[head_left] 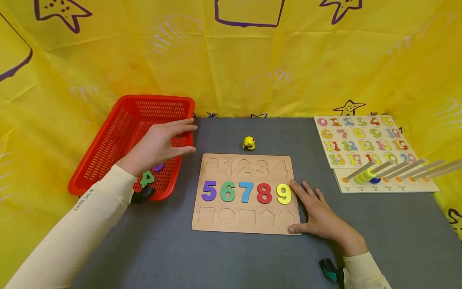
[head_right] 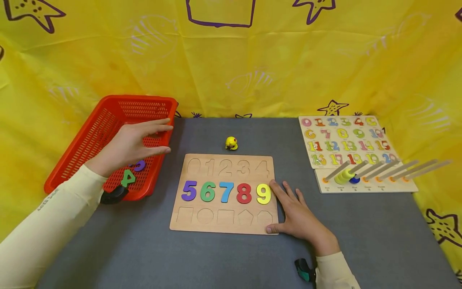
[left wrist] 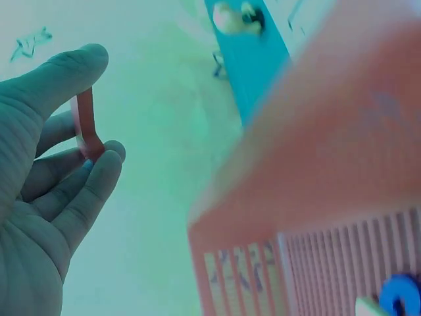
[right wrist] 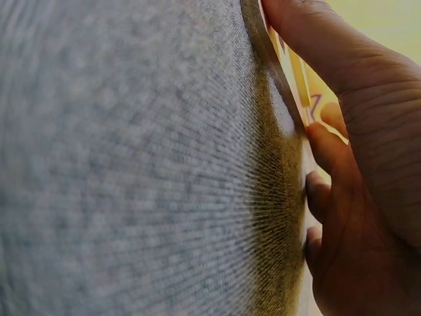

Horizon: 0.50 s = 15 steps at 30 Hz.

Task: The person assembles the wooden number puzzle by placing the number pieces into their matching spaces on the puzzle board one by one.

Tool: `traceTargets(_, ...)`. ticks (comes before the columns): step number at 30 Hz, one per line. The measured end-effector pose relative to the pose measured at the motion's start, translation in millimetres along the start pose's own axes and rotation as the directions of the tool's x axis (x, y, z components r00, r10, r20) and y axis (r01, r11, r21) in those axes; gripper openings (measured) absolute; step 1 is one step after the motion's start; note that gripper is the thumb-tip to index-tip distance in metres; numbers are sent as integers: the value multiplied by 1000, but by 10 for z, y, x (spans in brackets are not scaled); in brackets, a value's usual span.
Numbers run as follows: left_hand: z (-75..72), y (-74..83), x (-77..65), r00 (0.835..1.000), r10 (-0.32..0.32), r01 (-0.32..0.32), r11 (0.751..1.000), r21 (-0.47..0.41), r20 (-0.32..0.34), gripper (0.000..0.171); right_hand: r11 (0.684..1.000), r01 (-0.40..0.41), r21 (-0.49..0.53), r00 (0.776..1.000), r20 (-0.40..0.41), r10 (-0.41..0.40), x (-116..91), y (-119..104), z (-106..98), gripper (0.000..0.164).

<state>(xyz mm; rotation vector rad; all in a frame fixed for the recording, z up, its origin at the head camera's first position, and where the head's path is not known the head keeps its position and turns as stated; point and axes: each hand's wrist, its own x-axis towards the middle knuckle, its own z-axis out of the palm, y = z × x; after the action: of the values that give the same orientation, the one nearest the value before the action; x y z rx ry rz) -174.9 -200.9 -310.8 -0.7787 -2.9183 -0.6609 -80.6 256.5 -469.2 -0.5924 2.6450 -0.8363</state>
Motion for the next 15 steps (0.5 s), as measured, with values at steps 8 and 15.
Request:
traceTargets(8, 264, 327, 161, 992, 78, -77, 997, -12, 102, 62, 1000, 18, 5, 1000, -3, -18, 11, 10, 11, 130)
traceTargets(15, 640, 673, 191, 991, 49, -49, 999, 3, 127, 58, 1000, 18, 8, 1000, 0, -18, -8, 1, -10, 130)
